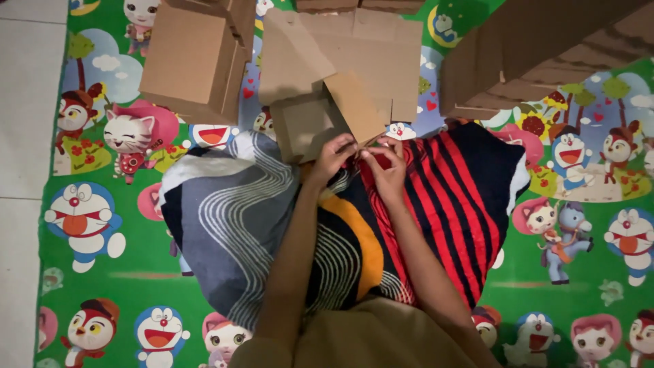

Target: Folding flat cardboard templates into small boxes and stacking them.

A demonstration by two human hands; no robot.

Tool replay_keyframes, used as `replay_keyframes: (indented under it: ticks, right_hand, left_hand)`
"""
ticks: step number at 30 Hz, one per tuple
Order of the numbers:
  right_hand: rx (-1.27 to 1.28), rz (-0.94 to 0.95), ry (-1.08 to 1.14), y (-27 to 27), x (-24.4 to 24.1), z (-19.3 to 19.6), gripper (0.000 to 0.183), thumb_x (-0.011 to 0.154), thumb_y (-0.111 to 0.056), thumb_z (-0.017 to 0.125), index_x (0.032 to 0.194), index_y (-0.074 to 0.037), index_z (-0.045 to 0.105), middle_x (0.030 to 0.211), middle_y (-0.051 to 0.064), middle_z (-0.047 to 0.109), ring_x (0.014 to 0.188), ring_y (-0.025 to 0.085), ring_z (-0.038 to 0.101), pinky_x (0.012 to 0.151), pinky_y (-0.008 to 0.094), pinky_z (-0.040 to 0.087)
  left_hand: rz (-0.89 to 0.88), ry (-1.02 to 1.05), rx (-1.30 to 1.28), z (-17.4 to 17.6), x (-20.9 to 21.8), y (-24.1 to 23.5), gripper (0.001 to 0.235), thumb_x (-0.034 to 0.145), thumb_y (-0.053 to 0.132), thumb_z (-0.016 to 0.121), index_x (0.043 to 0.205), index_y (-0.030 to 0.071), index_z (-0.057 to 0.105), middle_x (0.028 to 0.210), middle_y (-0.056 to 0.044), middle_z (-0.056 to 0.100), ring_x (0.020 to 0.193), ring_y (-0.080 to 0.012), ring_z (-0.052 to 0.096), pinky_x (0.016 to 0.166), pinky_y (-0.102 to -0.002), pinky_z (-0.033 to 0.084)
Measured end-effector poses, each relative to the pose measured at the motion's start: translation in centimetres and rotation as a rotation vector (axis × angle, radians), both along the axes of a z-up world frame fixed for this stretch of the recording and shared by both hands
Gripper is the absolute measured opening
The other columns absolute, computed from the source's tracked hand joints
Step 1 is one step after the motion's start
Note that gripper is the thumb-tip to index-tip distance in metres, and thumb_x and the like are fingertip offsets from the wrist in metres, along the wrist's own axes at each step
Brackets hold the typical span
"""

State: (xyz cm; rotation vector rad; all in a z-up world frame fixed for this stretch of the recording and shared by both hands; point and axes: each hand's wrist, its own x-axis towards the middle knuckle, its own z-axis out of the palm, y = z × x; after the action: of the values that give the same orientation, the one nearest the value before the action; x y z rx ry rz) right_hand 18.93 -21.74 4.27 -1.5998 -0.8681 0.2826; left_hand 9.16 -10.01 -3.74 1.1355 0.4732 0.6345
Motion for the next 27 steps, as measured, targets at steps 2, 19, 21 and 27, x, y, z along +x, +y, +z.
replay_keyframes:
  ticks: [2,19,21,27]
  right_hand:
    - [0.004,0.013,-0.003,0.1,-0.3,0.6,0.017,0.086,-0.012,0.086,0.099,-0.005,0.077,0.116,0.013,0.056,0.118,0.032,0.057,0.11,0.049,0.038]
    - [-0.007,-0.232,0.388,0.3,0.4,-0.7,0.017,0.09,-0.011,0.081,0.099,-0.008,0.066,0.101,0.004,0.053,0.101,0.017,0.059,0.095,0.034,0.052]
    - [0.115,-0.25,0.557,0.3,0.8,-0.9,0.012,0.095,-0.012,0.074,0.101,-0.009,0.064,0.103,0.002,0.052,0.104,0.018,0.061,0.099,0.038,0.054]
    - [0.307,-0.25,0.861,-1.8,5.2,0.8,0.021,0.104,-0.036,0.055,0.109,-0.017,0.06,0.111,0.003,0.062,0.109,0.023,0.067,0.103,0.042,0.055]
  left_hand:
    - [0.009,0.033,-0.012,-0.6,0.2,0.3,0.02,0.098,0.014,0.076,0.115,0.007,0.069,0.103,-0.004,0.074,0.098,-0.0097,0.064,0.096,-0.034,0.053]
    - [-0.071,0.159,0.598,4.0,1.3,-1.9,0.037,0.097,0.02,0.073,0.134,0.021,0.068,0.125,0.0,0.069,0.119,-0.0257,0.067,0.101,-0.039,0.051]
    - [-0.095,0.171,0.726,6.5,2.2,-0.6,0.033,0.099,0.009,0.063,0.129,0.02,0.07,0.121,-0.002,0.07,0.115,-0.0292,0.066,0.102,-0.042,0.05]
    - [-0.202,0.051,1.051,13.9,4.0,1.3,0.029,0.097,-0.001,0.057,0.108,0.022,0.071,0.108,0.005,0.065,0.104,-0.0181,0.055,0.109,-0.039,0.034]
